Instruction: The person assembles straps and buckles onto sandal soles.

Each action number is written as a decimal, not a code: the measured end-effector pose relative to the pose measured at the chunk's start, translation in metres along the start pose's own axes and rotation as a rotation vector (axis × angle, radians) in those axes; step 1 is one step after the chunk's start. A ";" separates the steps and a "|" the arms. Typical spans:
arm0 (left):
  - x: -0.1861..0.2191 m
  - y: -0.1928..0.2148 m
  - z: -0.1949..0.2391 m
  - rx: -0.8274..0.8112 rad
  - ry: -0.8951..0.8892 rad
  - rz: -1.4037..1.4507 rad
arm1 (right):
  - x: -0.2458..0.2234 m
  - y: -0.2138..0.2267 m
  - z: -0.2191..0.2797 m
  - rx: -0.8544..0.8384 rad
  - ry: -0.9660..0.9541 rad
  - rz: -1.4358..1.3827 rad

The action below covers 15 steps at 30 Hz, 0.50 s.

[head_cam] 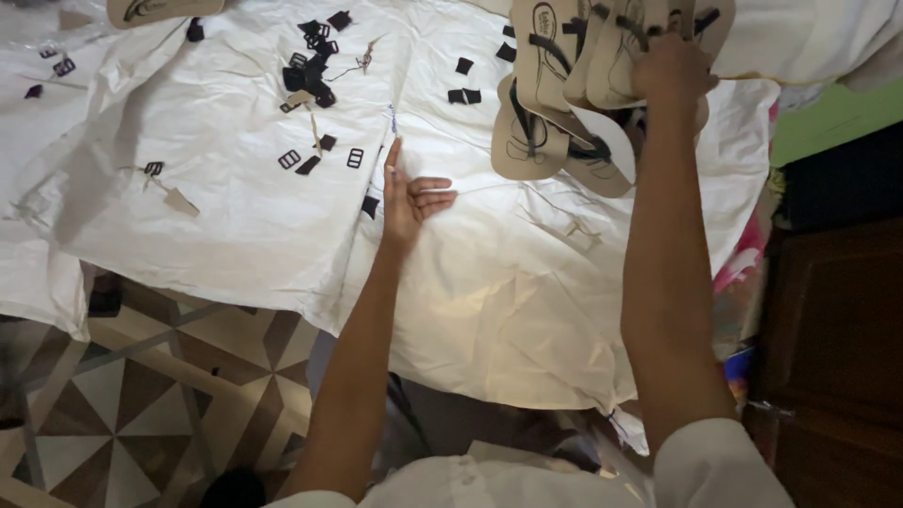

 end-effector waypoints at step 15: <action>-0.007 0.007 -0.003 0.006 -0.001 -0.006 | -0.130 -0.040 0.283 0.134 0.632 -0.476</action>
Point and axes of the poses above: each hand's wrist, its own z-axis away from the middle knuckle, its own y-axis out of the back of the hand, x = y × z, the point moved 6 cm from there along -z, towards the middle knuckle, and after that the axes turned 12 degrees about -y, right-handed, at the moved point
